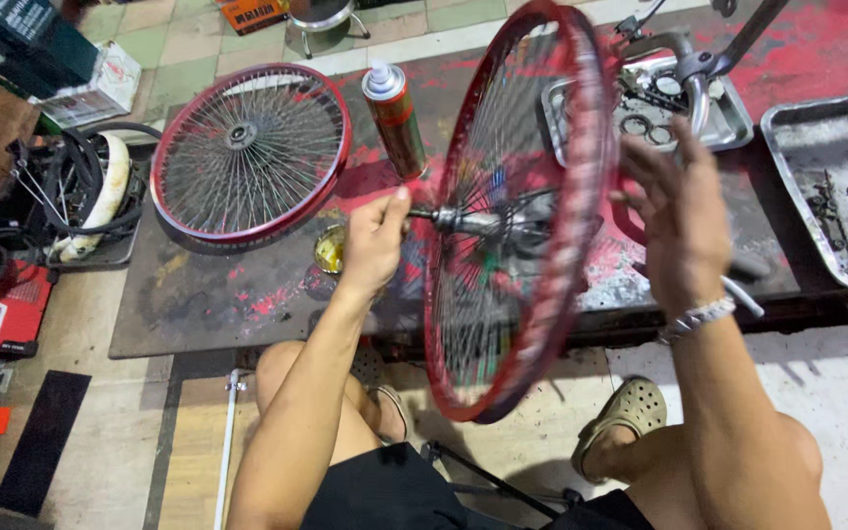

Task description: The person repairs a bicycle wheel by applying grease to the hub, inserting ball bearings, and fitting internal axle components by hand.

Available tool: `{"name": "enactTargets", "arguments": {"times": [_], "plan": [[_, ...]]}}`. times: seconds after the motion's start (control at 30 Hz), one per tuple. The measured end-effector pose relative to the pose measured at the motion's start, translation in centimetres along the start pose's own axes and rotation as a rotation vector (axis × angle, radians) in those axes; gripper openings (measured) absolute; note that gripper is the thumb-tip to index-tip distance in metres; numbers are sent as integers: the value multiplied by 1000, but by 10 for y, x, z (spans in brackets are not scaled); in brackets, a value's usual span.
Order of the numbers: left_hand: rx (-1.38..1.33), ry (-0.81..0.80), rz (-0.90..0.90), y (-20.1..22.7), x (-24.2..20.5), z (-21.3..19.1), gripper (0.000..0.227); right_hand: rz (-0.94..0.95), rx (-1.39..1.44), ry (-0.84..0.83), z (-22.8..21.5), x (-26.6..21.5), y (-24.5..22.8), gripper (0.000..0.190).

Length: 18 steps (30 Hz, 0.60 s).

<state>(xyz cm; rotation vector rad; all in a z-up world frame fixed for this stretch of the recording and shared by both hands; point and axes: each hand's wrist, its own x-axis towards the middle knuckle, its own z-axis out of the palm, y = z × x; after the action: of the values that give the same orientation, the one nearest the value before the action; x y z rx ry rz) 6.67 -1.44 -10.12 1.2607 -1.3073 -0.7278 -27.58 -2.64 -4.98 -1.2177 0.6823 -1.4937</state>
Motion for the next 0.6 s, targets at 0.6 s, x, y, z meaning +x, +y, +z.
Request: {"name": "enactTargets", "arguments": {"times": [0.6], "plan": [[-253,71,-161,-24,2,-44,46,571,-158,-349,34,5,87,35]]}}
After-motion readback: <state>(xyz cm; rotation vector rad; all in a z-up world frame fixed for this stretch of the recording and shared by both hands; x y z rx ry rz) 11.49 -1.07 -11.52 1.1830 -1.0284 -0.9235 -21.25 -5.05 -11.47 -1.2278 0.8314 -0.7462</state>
